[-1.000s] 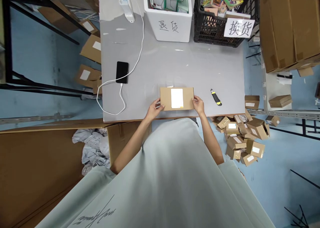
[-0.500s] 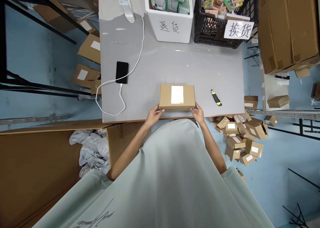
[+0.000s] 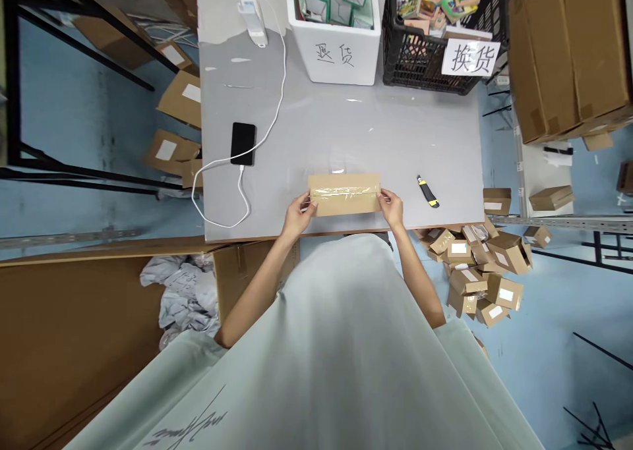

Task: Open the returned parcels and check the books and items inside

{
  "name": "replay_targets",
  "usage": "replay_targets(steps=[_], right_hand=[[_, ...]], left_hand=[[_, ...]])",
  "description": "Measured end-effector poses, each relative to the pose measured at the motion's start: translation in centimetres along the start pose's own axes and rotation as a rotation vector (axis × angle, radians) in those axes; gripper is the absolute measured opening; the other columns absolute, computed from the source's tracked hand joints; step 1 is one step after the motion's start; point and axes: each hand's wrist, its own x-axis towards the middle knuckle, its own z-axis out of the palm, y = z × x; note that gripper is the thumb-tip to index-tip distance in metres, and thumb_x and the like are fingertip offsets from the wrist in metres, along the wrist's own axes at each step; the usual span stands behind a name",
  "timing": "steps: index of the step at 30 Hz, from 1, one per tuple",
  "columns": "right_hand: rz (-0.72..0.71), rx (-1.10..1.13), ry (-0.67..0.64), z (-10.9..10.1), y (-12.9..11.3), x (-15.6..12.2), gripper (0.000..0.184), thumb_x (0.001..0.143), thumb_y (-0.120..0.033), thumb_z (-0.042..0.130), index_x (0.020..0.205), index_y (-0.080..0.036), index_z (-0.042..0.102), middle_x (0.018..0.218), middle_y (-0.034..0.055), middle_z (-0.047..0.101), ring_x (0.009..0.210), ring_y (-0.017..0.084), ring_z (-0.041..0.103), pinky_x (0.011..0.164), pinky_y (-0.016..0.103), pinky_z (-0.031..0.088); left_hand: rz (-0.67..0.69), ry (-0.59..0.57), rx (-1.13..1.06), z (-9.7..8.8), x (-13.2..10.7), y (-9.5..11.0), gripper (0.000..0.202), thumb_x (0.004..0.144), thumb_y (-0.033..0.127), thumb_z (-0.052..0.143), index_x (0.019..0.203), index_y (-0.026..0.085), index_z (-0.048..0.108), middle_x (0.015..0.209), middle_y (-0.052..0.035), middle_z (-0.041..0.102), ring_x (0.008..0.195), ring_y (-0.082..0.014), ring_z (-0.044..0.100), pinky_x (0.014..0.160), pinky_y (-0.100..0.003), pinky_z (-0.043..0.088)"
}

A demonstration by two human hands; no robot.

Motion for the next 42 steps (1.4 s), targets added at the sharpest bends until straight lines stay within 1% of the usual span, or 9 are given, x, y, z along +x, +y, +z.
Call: replay_targets(steps=[6, 10, 14, 18, 23, 27, 31, 37, 42], right_hand=[[-0.024, 0.100, -0.071, -0.1, 1.0, 0.0, 0.073, 0.089, -0.081, 0.074, 0.129, -0.020, 0.083, 0.145, 0.0177, 0.083, 0.134, 0.037, 0.077, 0.124, 0.055, 0.059], [-0.006, 0.182, -0.171, -0.1, 1.7, -1.0, 0.088, 0.077, -0.077, 0.088, 0.144, -0.021, 0.077, 0.158, 0.0175, 0.075, 0.141, 0.038, 0.074, 0.124, 0.055, 0.059], [0.018, 0.221, -0.234, 0.8, 2.3, -2.4, 0.104, 0.070, -0.073, 0.093, 0.157, -0.022, 0.069, 0.165, 0.0167, 0.069, 0.153, 0.040, 0.064, 0.123, 0.058, 0.060], [0.001, 0.189, -0.172, 0.7, 2.3, -3.2, 0.096, 0.081, -0.077, 0.080, 0.157, -0.019, 0.069, 0.158, 0.0175, 0.074, 0.143, 0.039, 0.070, 0.121, 0.057, 0.061], [-0.012, 0.079, -0.078, -0.5, 1.9, -2.3, 0.076, 0.092, -0.073, 0.073, 0.147, -0.020, 0.077, 0.141, 0.0166, 0.083, 0.132, 0.036, 0.075, 0.122, 0.055, 0.060], [0.035, -0.015, -0.072, 0.5, 2.1, -1.0, 0.072, 0.093, -0.074, 0.073, 0.138, -0.019, 0.082, 0.132, 0.0179, 0.085, 0.118, 0.036, 0.080, 0.122, 0.058, 0.060], [0.021, -0.041, -0.080, 1.9, 2.5, 0.0, 0.069, 0.095, -0.072, 0.068, 0.137, -0.019, 0.082, 0.143, 0.0206, 0.081, 0.129, 0.037, 0.077, 0.124, 0.059, 0.058], [0.086, 0.076, -0.092, 1.0, 3.8, 0.7, 0.072, 0.090, -0.068, 0.071, 0.139, -0.016, 0.081, 0.142, 0.0206, 0.082, 0.131, 0.038, 0.077, 0.119, 0.058, 0.061], [0.157, 0.138, 0.065, -1.8, 5.4, 0.3, 0.066, 0.089, -0.062, 0.065, 0.129, -0.012, 0.082, 0.144, 0.0218, 0.082, 0.136, 0.038, 0.076, 0.123, 0.057, 0.058]], left_hand=[[-0.029, -0.061, -0.064, -0.4, -0.4, 0.3, 0.074, 0.093, 0.044, 0.083, 0.161, 0.022, 0.065, 0.161, -0.0202, 0.063, 0.129, -0.0319, 0.077, 0.109, -0.052, 0.069], [-0.072, -0.176, -0.114, -0.5, -1.1, -0.1, 0.096, 0.079, 0.042, 0.096, 0.166, 0.023, 0.059, 0.170, -0.0210, 0.060, 0.140, -0.0369, 0.072, 0.117, -0.057, 0.064], [-0.118, -0.176, -0.113, 0.4, -2.2, -0.4, 0.087, 0.081, 0.039, 0.091, 0.161, 0.021, 0.062, 0.165, -0.0209, 0.065, 0.151, -0.0387, 0.066, 0.125, -0.059, 0.058], [-0.046, -0.095, -0.075, 0.2, -3.3, -0.3, 0.067, 0.093, 0.049, 0.079, 0.153, 0.019, 0.069, 0.152, -0.0191, 0.071, 0.139, -0.0337, 0.073, 0.122, -0.055, 0.062], [0.058, -0.003, -0.055, -1.4, -3.0, -0.3, 0.067, 0.098, 0.065, 0.074, 0.147, 0.020, 0.075, 0.146, -0.0167, 0.073, 0.135, -0.0324, 0.075, 0.125, -0.054, 0.060], [-0.003, 0.016, -0.036, -0.9, -1.3, -1.0, 0.070, 0.094, 0.073, 0.075, 0.136, 0.017, 0.080, 0.138, -0.0187, 0.077, 0.126, -0.0333, 0.077, 0.122, -0.056, 0.061], [-0.034, 0.057, -0.011, 0.1, -0.2, -1.3, 0.069, 0.095, 0.075, 0.073, 0.133, 0.018, 0.081, 0.139, -0.0197, 0.077, 0.123, -0.0326, 0.077, 0.122, -0.055, 0.059], [0.005, 0.054, 0.009, 0.6, -1.7, 1.6, 0.065, 0.100, 0.074, 0.070, 0.134, 0.020, 0.082, 0.134, -0.0163, 0.076, 0.119, -0.0304, 0.077, 0.114, -0.049, 0.064], [0.172, -0.102, 0.006, 1.9, -2.2, 5.2, 0.057, 0.106, 0.066, 0.070, 0.142, 0.024, 0.080, 0.147, -0.0151, 0.073, 0.149, -0.0345, 0.066, 0.131, -0.053, 0.051]])
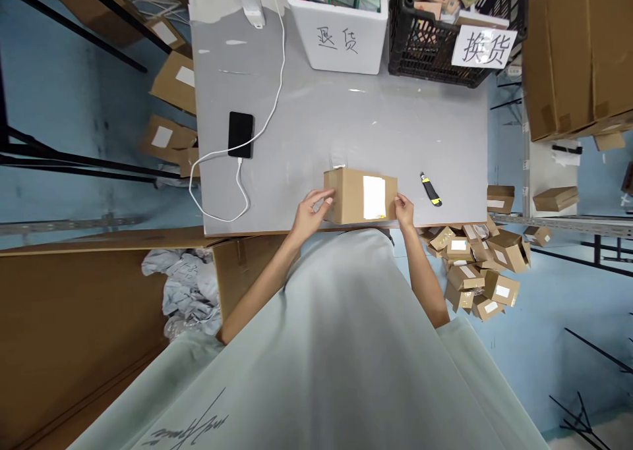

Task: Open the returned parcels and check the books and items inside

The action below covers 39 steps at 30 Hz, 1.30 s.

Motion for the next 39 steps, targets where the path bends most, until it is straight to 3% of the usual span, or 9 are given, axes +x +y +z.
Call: replay_targets(steps=[2, 5, 10, 15, 17, 23, 31, 35, 39], right_hand=[[0.044, -0.015, 0.047, -0.6, 0.1, 0.3, 0.061, 0.090, -0.060, 0.064, 0.122, -0.012, 0.082, 0.142, 0.0236, 0.082, 0.135, 0.039, 0.076, 0.123, 0.058, 0.058], [0.097, -0.043, 0.073, -1.3, -0.3, 1.0, 0.056, 0.089, -0.058, 0.065, 0.115, -0.011, 0.082, 0.136, 0.0268, 0.084, 0.131, 0.040, 0.078, 0.120, 0.061, 0.059], [0.011, -0.034, 0.142, -3.4, -2.5, 0.0, 0.062, 0.091, -0.061, 0.074, 0.128, -0.013, 0.081, 0.143, 0.0257, 0.080, 0.134, 0.039, 0.076, 0.125, 0.059, 0.057], [-0.115, 0.007, -0.117, -3.9, -5.5, -5.4, 0.076, 0.091, -0.076, 0.084, 0.146, -0.025, 0.079, 0.154, 0.0169, 0.075, 0.139, 0.038, 0.074, 0.119, 0.055, 0.065], [-0.118, 0.010, -0.137, -3.1, -6.3, -7.3, 0.080, 0.090, -0.080, 0.084, 0.149, -0.026, 0.079, 0.160, 0.0163, 0.071, 0.144, 0.040, 0.071, 0.119, 0.055, 0.066], [-0.191, 0.042, -0.188, 0.2, -7.4, -8.5, 0.086, 0.094, -0.080, 0.080, 0.162, -0.028, 0.072, 0.169, 0.0121, 0.065, 0.150, 0.038, 0.068, 0.124, 0.052, 0.064], [-0.206, 0.095, -0.319, 4.2, -7.9, -5.1, 0.092, 0.096, -0.087, 0.070, 0.163, -0.024, 0.070, 0.163, 0.0113, 0.072, 0.147, 0.038, 0.072, 0.127, 0.053, 0.061], [-0.203, 0.083, -0.386, 3.3, -8.4, -4.0, 0.102, 0.090, -0.095, 0.071, 0.162, -0.022, 0.070, 0.162, 0.0120, 0.073, 0.144, 0.039, 0.073, 0.125, 0.053, 0.061], [-0.205, 0.111, -0.392, 1.1, -8.2, -3.7, 0.097, 0.092, -0.093, 0.071, 0.159, -0.024, 0.071, 0.163, 0.0114, 0.073, 0.152, 0.038, 0.067, 0.132, 0.051, 0.054]], left_hand=[[-0.102, -0.024, -0.042, 0.9, 0.8, 0.5, 0.071, 0.096, 0.064, 0.085, 0.151, 0.022, 0.073, 0.158, -0.0175, 0.068, 0.157, -0.0381, 0.059, 0.134, -0.056, 0.048], [-0.265, -0.163, -0.210, 2.1, 1.8, 0.3, 0.083, 0.091, 0.067, 0.088, 0.154, 0.017, 0.067, 0.159, -0.0214, 0.070, 0.148, -0.0397, 0.067, 0.126, -0.057, 0.056], [-0.233, -0.270, -0.291, 2.7, 1.8, 0.5, 0.078, 0.093, 0.070, 0.082, 0.152, 0.019, 0.069, 0.154, -0.0156, 0.076, 0.140, -0.0346, 0.074, 0.123, -0.052, 0.061], [-0.232, -0.361, -0.313, 3.1, 1.4, 2.0, 0.088, 0.092, 0.065, 0.085, 0.166, 0.024, 0.062, 0.157, -0.0142, 0.075, 0.140, -0.0354, 0.076, 0.121, -0.055, 0.063], [-0.230, -0.392, -0.308, 3.5, 1.3, 2.8, 0.091, 0.091, 0.063, 0.087, 0.168, 0.024, 0.061, 0.156, -0.0149, 0.076, 0.138, -0.0367, 0.077, 0.119, -0.055, 0.064], [-0.155, -0.219, -0.143, 2.4, 0.8, 4.3, 0.089, 0.092, 0.056, 0.088, 0.171, 0.027, 0.059, 0.151, -0.0130, 0.077, 0.127, -0.0350, 0.079, 0.105, -0.051, 0.071], [-0.172, -0.089, -0.102, -0.5, 1.5, 2.1, 0.086, 0.097, 0.055, 0.085, 0.175, 0.030, 0.055, 0.158, -0.0139, 0.072, 0.123, -0.0311, 0.078, 0.109, -0.053, 0.069], [-0.250, -0.045, -0.259, -0.3, 2.3, 0.4, 0.072, 0.101, 0.065, 0.078, 0.160, 0.024, 0.068, 0.160, -0.0161, 0.071, 0.131, -0.0324, 0.076, 0.113, -0.050, 0.065], [-0.568, 0.038, -0.316, 0.5, 3.1, -2.1, 0.055, 0.104, 0.058, 0.075, 0.144, 0.020, 0.073, 0.157, -0.0194, 0.072, 0.138, -0.0315, 0.073, 0.117, -0.047, 0.061]])
